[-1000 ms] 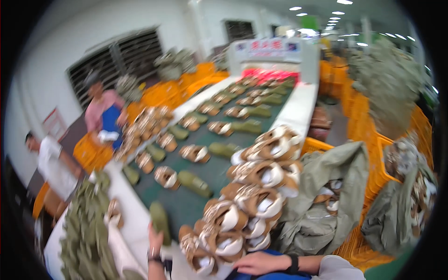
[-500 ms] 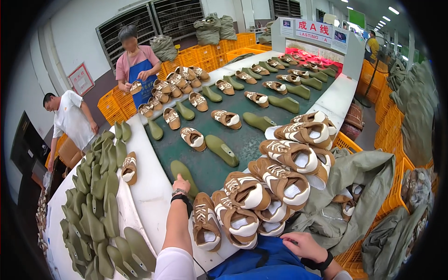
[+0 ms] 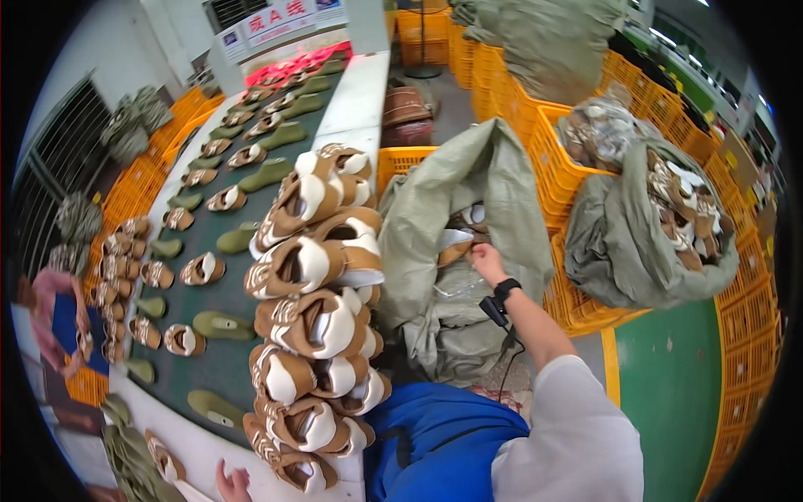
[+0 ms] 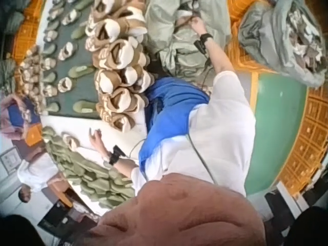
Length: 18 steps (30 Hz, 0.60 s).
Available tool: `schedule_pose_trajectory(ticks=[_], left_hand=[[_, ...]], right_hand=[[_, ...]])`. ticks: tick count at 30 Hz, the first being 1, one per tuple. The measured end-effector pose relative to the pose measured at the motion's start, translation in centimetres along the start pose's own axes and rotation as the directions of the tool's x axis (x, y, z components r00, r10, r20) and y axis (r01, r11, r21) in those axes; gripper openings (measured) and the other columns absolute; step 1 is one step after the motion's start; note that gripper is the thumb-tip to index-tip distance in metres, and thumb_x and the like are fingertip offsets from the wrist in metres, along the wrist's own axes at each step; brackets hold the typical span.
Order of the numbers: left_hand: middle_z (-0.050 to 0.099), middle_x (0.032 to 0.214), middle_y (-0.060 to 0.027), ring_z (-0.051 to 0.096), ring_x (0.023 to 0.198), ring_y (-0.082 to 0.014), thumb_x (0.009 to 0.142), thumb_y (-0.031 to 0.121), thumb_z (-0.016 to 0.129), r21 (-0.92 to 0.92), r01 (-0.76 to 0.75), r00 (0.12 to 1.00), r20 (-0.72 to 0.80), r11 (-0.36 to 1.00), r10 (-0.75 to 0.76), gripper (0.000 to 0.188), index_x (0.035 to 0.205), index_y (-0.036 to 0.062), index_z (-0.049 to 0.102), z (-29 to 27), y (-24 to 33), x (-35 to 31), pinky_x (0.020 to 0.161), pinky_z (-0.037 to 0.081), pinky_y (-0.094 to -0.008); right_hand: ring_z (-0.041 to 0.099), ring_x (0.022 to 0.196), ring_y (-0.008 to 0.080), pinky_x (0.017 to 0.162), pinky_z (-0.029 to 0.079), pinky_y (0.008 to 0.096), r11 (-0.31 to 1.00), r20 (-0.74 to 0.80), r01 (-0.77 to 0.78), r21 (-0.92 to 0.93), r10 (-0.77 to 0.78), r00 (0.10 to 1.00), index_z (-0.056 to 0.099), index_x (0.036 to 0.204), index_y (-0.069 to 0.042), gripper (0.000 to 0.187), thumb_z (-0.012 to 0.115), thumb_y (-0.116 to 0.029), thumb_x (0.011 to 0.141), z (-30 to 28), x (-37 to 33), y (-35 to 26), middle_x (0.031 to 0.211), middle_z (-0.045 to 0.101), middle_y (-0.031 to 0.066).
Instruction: Organize shoe uppers and green shoe lasts on an assembly table in a manufacturing facility.
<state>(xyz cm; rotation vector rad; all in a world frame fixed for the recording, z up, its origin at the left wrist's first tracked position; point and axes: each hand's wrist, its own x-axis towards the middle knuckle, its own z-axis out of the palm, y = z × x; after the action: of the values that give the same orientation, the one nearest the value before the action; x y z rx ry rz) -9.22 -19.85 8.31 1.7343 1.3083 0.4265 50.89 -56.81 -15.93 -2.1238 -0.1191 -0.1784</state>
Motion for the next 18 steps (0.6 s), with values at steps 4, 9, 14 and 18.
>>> schedule_pose_trajectory(ticks=[4,9,14,18], left_hand=[[0.059,0.098,-0.0201,0.059,0.089,-0.0247,0.087,0.017,0.050,0.150,-0.078,0.989,-0.111,0.986,0.095,0.044,0.126,0.0006,0.039,1.2,3.2,-5.3,0.079,0.047,-0.0321],[0.060,0.096,-0.0196,0.059,0.090,-0.0242,0.087,0.018,0.050,0.107,-0.125,0.976,-0.164,0.986,0.142,0.043,0.125,0.0003,0.040,2.2,5.1,-8.4,0.080,0.047,-0.0323],[0.061,0.094,-0.0163,0.058,0.087,-0.0214,0.088,0.013,0.050,0.049,-0.190,0.974,-0.118,0.981,0.194,0.039,0.123,-0.0002,0.042,5.3,9.0,-9.4,0.080,0.047,-0.0308],[0.061,0.093,-0.0149,0.058,0.085,-0.0195,0.087,0.008,0.049,0.073,-0.287,0.955,-0.060,0.955,0.291,0.036,0.122,-0.0022,0.042,6.8,11.8,-11.1,0.079,0.046,-0.0293]], right_hand=[[0.060,0.072,0.0332,0.065,0.047,0.0416,0.926,0.076,0.057,-0.373,-0.031,0.997,0.060,0.086,-0.007,0.021,0.060,-0.023,0.072,0.4,-1.0,-4.9,0.074,0.062,0.0149],[0.061,0.074,0.0306,0.059,0.049,0.0374,0.923,-0.088,-0.345,0.167,0.363,0.928,0.041,0.122,-0.003,0.064,0.057,-0.043,0.075,0.4,2.8,-7.8,0.089,0.061,0.0201],[0.054,0.100,0.0350,0.080,0.045,0.0398,0.946,-0.096,-0.311,0.091,0.319,0.943,0.036,0.126,-0.001,0.075,0.059,-0.047,0.072,3.1,4.6,-6.1,0.112,0.053,0.0248],[0.050,0.104,0.0399,0.089,0.038,0.0424,0.874,0.009,-0.467,0.133,0.470,0.883,0.041,0.119,-0.003,0.057,0.056,-0.033,0.072,2.1,3.9,-6.9,0.111,0.053,0.0249]])
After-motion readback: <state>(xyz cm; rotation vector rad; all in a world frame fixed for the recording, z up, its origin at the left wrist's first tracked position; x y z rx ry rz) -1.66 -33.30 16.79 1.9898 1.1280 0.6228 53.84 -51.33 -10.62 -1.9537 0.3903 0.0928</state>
